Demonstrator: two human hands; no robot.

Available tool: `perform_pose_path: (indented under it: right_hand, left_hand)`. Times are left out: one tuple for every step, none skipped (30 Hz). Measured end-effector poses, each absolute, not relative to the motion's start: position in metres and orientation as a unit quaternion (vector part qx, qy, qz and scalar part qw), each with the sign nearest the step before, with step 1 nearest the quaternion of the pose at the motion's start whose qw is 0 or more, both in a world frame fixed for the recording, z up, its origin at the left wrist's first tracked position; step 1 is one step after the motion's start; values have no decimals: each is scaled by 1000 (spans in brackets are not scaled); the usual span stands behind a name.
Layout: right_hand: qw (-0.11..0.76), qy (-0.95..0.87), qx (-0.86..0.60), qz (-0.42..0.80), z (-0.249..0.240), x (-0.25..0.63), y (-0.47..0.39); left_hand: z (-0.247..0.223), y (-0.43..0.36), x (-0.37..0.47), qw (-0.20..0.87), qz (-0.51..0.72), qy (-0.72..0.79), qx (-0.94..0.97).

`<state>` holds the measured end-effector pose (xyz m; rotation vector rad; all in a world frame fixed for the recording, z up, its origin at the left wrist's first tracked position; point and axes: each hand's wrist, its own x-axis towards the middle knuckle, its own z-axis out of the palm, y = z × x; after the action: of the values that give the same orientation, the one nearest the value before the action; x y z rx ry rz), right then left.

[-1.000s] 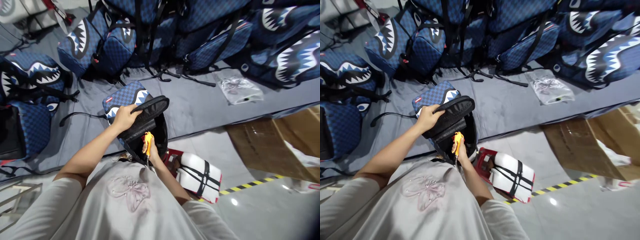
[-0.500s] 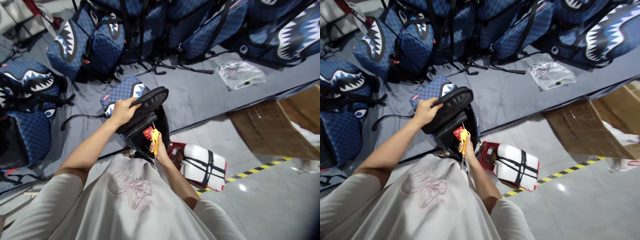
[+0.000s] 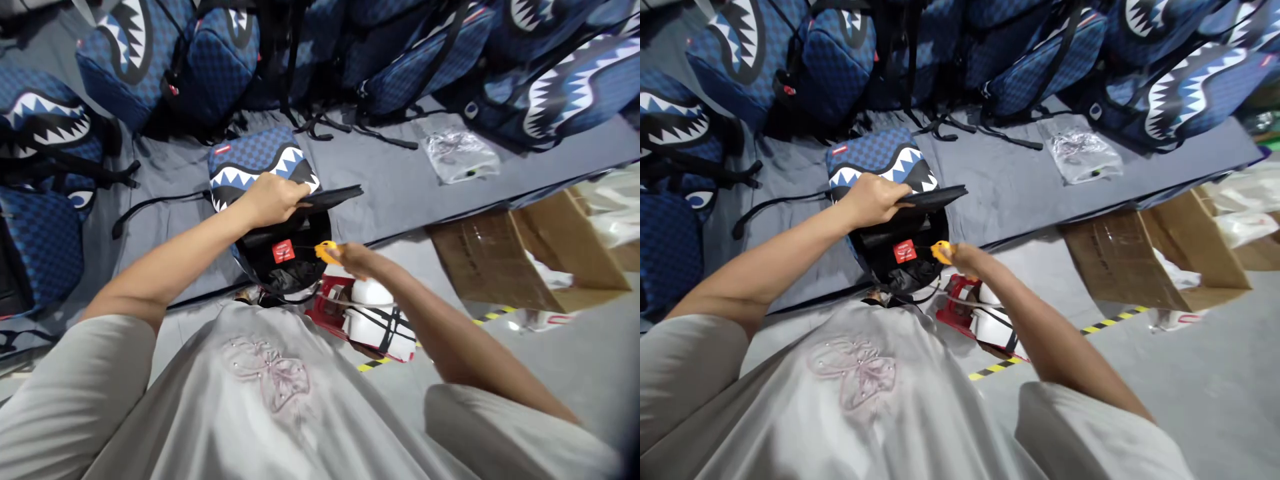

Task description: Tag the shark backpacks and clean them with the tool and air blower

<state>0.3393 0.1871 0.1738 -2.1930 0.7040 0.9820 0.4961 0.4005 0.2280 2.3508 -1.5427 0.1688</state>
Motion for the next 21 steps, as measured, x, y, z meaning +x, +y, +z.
perform_pose_path:
  right_hand:
    - [239, 243, -852, 397, 185, 344, 182]
    - [201, 221, -856, 423, 196, 347, 180]
    - [186, 204, -849, 450, 205, 348, 179]
    - [185, 198, -840, 470, 213, 349, 180]
    - [191, 200, -834, 478, 220, 349, 180]
    - [203, 207, -831, 475, 225, 349, 181]
    - [219, 219, -833, 459, 229, 349, 180]
    - [236, 229, -838, 435, 231, 350, 179]
    - [260, 233, -847, 401, 231, 350, 177]
    - [283, 235, -857, 361, 230, 351, 176]
    - [304, 241, -864, 320, 226, 350, 176]
    - [325, 252, -868, 279, 221, 348, 177]
    - [351, 262, -866, 240, 214, 345, 180]
    - [383, 274, -857, 208, 205, 340, 184]
    - [416, 288, -843, 182, 197, 334, 190]
    - [444, 299, -829, 159, 188, 326, 197]
    - [467, 302, -818, 146, 180, 316, 203]
    - [478, 291, -816, 145, 172, 307, 207]
    - [478, 270, -822, 149, 167, 296, 210]
    - [469, 246, -834, 158, 163, 285, 211]
    - [453, 226, -846, 167, 160, 274, 209]
  left_hand:
    - [226, 404, 497, 166, 60, -515, 839]
    - [224, 407, 497, 171, 58, -486, 855]
    - [223, 411, 496, 175, 52, -459, 869]
    - [221, 414, 495, 178, 44, -435, 881]
    - [221, 417, 494, 180, 35, -416, 891]
    - [221, 419, 493, 182, 24, -401, 898]
    - [222, 421, 491, 184, 12, -389, 902]
    - [223, 422, 490, 189, 1, -380, 906]
    - [224, 423, 489, 195, -8, -371, 908]
    - [225, 423, 489, 203, -14, -363, 909]
    - [226, 422, 489, 212, -18, -355, 910]
    - [227, 422, 489, 221, -21, -350, 910]
    - [228, 421, 489, 226, -22, -348, 910]
    - [229, 420, 488, 225, -24, -349, 910]
    - [231, 419, 487, 220, -27, -352, 910]
    - [232, 418, 485, 211, -33, -356, 910]
    - [234, 418, 482, 201, -42, -361, 910]
    - [236, 418, 478, 194, -54, -366, 909]
    - [237, 421, 473, 191, -69, -372, 906]
    - [237, 425, 466, 197, -90, -381, 899]
    - [234, 432, 459, 213, -119, -395, 886]
